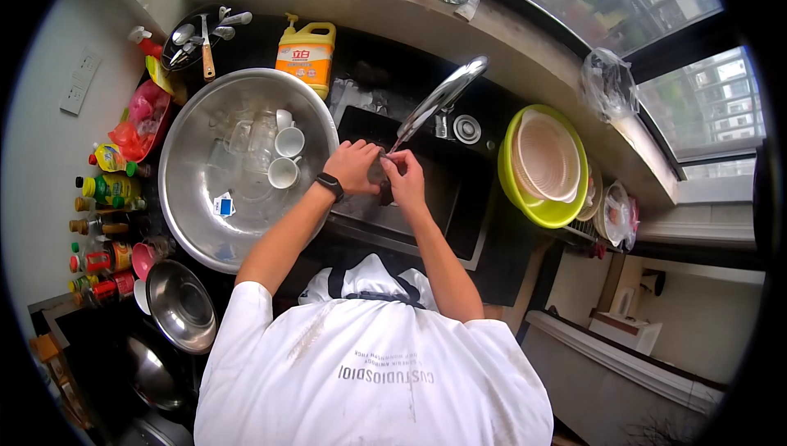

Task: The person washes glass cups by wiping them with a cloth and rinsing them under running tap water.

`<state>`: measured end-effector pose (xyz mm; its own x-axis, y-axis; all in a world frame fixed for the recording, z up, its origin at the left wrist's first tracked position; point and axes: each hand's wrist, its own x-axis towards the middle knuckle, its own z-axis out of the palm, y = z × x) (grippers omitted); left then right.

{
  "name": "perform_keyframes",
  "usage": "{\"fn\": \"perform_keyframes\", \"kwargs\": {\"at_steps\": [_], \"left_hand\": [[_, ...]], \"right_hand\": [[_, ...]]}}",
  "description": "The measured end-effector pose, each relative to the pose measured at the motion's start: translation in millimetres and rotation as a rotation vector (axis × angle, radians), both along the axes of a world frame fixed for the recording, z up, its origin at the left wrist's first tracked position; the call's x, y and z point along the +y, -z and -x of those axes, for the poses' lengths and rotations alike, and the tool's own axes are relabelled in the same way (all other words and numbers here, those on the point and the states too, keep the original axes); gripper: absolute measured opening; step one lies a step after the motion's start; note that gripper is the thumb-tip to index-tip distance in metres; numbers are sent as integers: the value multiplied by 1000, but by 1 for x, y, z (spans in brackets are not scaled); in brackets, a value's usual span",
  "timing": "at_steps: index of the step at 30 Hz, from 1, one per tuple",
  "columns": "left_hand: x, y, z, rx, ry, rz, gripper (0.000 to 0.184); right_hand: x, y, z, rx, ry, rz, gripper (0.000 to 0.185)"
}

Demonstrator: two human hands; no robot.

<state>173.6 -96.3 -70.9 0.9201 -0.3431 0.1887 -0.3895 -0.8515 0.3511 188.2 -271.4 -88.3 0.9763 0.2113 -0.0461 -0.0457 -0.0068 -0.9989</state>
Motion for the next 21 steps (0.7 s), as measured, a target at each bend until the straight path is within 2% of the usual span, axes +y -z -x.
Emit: {"fn": "perform_keyframes", "kwargs": {"at_steps": [2, 3, 5, 8, 12, 16, 19, 21], "left_hand": [[1, -3, -3, 74, 20, -18, 67], [1, -3, -2, 69, 21, -20, 67], [2, -3, 2, -27, 15, 129, 65], [2, -2, 1, -32, 4, 125, 65], [0, -6, -1, 18, -62, 163, 65], [0, -2, -2, 4, -50, 150, 64], [0, -1, -3, 27, -31, 114, 64], [2, 0, -1, 19, 3, 117, 65]], "right_hand": [[0, 4, -11, 14, 63, 10, 13], [1, 7, -15, 30, 119, 20, 13], [-2, 12, -19, 56, 134, -11, 13], [-6, 17, -11, 57, 180, 62, 14], [-9, 5, 13, -119, 142, 198, 14], [-10, -7, 24, -242, 146, 204, 15], [-10, -18, 16, -169, 115, 280, 17], [-9, -13, 4, -151, 135, 237, 16]]}}
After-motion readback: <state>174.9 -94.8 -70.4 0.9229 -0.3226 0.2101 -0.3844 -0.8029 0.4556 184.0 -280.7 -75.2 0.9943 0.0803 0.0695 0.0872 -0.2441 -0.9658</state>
